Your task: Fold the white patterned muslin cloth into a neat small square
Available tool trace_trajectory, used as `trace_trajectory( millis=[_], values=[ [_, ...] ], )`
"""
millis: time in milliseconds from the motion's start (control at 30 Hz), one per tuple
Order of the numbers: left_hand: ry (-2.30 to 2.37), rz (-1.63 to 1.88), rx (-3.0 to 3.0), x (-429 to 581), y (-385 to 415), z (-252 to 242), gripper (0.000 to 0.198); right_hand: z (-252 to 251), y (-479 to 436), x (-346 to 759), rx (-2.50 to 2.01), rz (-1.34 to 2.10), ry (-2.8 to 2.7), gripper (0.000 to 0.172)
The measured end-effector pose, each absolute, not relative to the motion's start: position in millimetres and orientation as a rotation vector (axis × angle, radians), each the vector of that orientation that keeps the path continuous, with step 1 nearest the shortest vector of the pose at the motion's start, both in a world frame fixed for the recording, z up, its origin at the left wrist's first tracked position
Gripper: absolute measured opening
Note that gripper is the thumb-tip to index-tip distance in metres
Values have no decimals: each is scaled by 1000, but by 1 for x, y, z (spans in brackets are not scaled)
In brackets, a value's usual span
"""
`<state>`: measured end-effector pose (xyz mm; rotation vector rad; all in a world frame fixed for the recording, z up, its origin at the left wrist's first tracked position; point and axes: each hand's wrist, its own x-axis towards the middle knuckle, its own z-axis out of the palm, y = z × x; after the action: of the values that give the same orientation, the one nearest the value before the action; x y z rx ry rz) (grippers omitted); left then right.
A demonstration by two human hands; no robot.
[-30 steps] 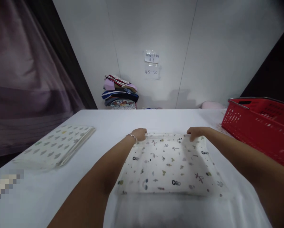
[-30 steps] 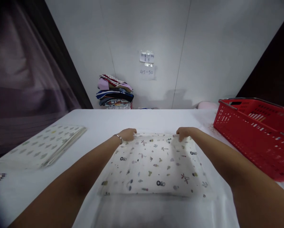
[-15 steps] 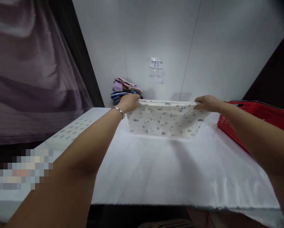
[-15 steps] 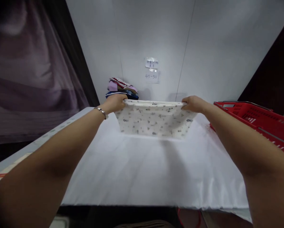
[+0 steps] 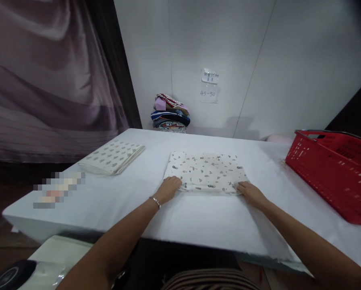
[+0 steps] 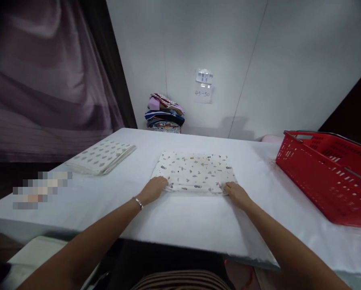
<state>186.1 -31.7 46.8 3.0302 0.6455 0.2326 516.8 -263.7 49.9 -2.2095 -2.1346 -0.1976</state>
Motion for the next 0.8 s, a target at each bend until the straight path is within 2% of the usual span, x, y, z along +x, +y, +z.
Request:
trace_trajectory(
  millis=[100, 267, 433, 600, 700, 800],
  values=[
    [623, 343, 3070, 173, -38, 35, 33, 28, -280, 517, -2129, -255, -2047, 32],
    [472, 484, 3058, 154, -44, 27, 29, 17, -302, 513, -2039, -257, -2060, 35],
    [453, 513, 2965, 139, -52, 12, 37, 5, -312, 511, -2010, -135, -1984, 37],
    [521, 590, 2760, 126, -60, 18, 53, 19, -298, 501, -2005, 196, -1821, 43],
    [751, 647, 2546, 129, -59, 26, 47, 37, -267, 475, -1966, 334, -1737, 41],
    [1006, 745, 2463, 144, -50, 34, 34, 50, -220, 441, -1942, 317, -1740, 48]
  ],
)
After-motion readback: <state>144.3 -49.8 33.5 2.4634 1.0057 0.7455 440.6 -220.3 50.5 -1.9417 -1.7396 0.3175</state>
